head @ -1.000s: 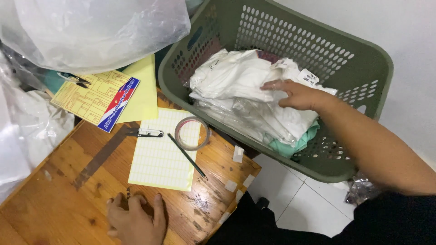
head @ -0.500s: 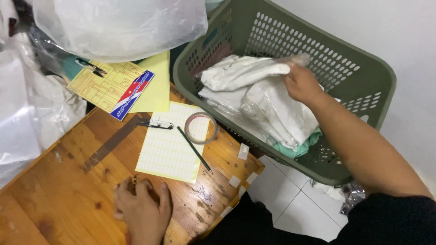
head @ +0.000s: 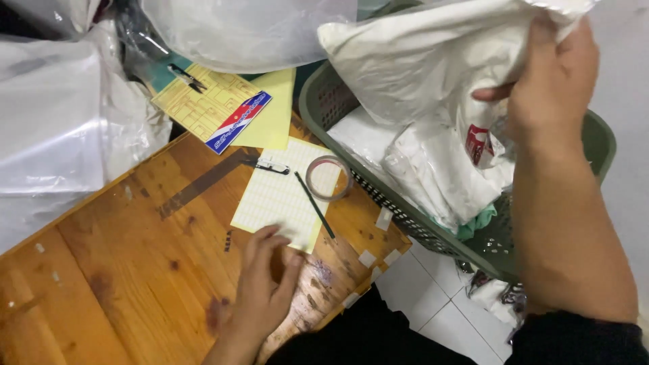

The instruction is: Folding t-shirts and placing them into clear plastic bags for final packaging.

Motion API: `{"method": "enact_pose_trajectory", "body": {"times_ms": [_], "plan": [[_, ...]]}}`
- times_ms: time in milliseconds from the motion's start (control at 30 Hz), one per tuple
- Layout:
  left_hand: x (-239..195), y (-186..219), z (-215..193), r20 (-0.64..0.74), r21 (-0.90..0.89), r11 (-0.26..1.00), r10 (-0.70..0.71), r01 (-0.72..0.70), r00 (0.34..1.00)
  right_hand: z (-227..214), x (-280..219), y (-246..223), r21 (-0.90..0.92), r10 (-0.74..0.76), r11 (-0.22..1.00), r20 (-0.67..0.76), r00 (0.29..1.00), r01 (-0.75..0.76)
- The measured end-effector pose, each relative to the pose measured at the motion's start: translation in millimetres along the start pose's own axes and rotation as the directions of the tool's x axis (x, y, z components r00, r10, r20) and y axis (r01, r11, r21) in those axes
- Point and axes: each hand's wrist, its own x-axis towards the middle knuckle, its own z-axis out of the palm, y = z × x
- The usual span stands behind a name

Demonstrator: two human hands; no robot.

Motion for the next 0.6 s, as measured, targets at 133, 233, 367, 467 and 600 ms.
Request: {"method": "enact_pose_trajectory", "body": {"times_ms": [133, 233, 367, 467, 600], "plan": [[14.8, 28.1, -5.2, 0.302, -0.393, 0.919, 0.121, 0.008, 0.946, 4.4, -30.7, -25.9, 0.2, -0.347, 0.922, 0.044, 0.937, 0.332], [31.7, 5.3, 6.3, 0.42, -0.791, 0.532, 0.116, 0.301, 0.9, 27.6, -82.5, -72.1, 0.364, -0.386, 0.879, 0.163, 0.908, 0.308], [38.7, -37.2, -12.9, 0.183, -0.958, -0.191, 0.166, 0.213, 0.969, 42.8, -147.6, -68.4, 0.293, -0.814, 0.581, 0.23, 0.534, 0.76], [34.9, -61.0, -51.8, 0.071, -0.988, -0.141, -0.042, 0.065, 0.997, 69.6, -194.0, -78.2, 0.41, -0.747, 0.512, 0.646, 0.155, 0.755], [-4.4, -105.5, -104.8, -0.084, -0.994, -0.04, -0.343, -0.104, 0.935, 115.5, -249.0, -66.2, 0.538, -0.837, 0.223, 0.533, -0.122, 0.813]]}}
